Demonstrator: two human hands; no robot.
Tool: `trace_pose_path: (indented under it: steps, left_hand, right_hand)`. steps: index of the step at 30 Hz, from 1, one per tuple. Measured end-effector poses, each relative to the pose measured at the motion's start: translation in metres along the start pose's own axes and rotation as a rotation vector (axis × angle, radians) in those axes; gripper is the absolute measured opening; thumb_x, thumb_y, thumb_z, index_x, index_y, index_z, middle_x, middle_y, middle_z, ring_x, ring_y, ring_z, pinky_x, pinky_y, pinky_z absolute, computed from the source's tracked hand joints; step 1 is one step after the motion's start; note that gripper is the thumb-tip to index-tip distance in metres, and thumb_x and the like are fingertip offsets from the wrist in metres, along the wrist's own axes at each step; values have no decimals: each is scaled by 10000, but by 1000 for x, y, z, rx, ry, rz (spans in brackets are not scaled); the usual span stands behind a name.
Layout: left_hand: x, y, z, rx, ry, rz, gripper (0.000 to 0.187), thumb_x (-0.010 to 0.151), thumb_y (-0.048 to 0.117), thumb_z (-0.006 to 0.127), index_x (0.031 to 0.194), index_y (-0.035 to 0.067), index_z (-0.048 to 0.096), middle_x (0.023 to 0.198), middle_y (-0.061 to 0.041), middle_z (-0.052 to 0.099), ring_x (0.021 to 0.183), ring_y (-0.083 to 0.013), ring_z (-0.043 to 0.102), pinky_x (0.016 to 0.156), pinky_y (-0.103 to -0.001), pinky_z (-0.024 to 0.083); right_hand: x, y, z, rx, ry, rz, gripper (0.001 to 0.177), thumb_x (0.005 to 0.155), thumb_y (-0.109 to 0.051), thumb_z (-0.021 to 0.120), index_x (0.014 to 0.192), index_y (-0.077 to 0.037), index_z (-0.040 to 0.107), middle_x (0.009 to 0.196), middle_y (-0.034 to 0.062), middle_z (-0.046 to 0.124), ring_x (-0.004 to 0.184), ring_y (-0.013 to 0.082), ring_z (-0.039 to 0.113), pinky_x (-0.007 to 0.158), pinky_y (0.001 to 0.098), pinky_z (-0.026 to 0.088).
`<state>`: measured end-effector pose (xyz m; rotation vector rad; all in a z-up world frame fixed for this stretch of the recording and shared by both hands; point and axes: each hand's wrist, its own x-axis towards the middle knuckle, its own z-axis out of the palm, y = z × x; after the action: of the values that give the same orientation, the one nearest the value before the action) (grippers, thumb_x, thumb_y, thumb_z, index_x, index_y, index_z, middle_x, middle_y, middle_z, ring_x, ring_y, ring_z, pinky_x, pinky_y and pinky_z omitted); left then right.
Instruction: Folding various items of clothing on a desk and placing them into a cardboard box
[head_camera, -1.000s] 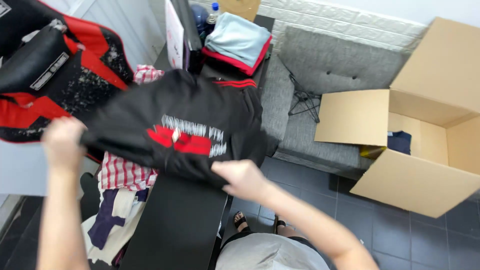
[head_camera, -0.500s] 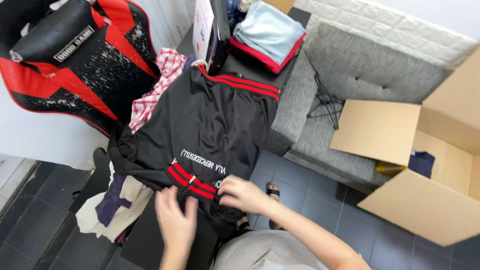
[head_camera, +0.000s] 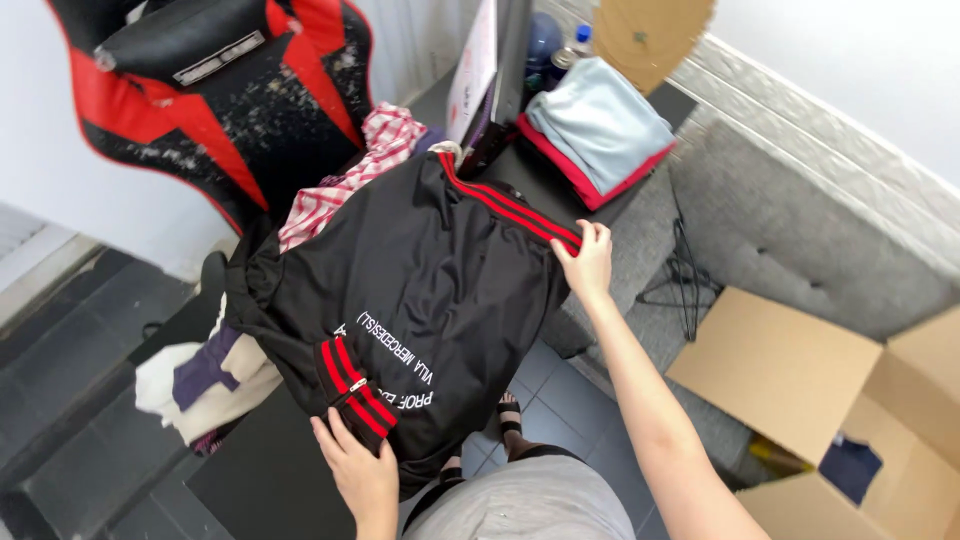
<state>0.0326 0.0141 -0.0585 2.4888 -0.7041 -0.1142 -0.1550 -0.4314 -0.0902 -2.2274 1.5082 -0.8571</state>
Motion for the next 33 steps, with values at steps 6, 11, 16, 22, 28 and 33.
trace_pose_path:
  steps: [6,11,16,22,28,33]
  left_hand:
    - [3,-14,-10,-234,312,-105,665,767,-117,524,1409,25,628,1286,-190,532,1128,-384,591,1083,-448,436]
    - [7,-147,5,-605,724,-442,222,1146,116,630,1256,-77,616,1156,-202,668,1009,-233,575,914,-413,480]
    - [12,-174,-7,-301,830,-459,325,943,-68,645,1254,-55,551,1161,-258,643,1041,-405,630,953,-438,491]
    - [47,9,-81,238,473,-133,517,864,214,519,1283,-65,636,1206,-268,642,1096,-487,519,907,-592,389]
    - [49,-95,20,408,276,-165,656,1060,533,488,1644,241,425,1718,-139,371,1618,-432,185,1176,-810,114]
    - [68,-123,-1,369,193,-256,573,1118,439,406,1662,267,351,1751,6,277,1619,-378,141,1173,-824,114]
  right_hand:
    - [8,-1,-6,-21,-408,219,562,920,-545,687,1288,-122,643,1196,174,682,1144,399,649,895,508,495]
    - [0,21,-29,183,-285,-37,273,949,-277,738,1124,-67,740,1048,125,776,978,293,724,885,396,507]
    - [-20,44,-12,-237,-296,-99,303,929,-281,703,1158,-82,707,1094,168,668,1004,423,647,889,556,496]
    - [-14,-93,-7,57,-203,-619,477,911,-234,705,1354,-74,637,1392,170,613,1257,377,573,1041,490,434]
    - [-5,-93,78,-117,-568,-620,767,940,-698,584,1599,-342,421,1693,64,368,1551,290,347,1203,755,59]
    - [18,-89,79,-124,-571,-588,771,944,-704,567,1612,-362,391,1678,2,401,1528,185,389,1229,729,8]
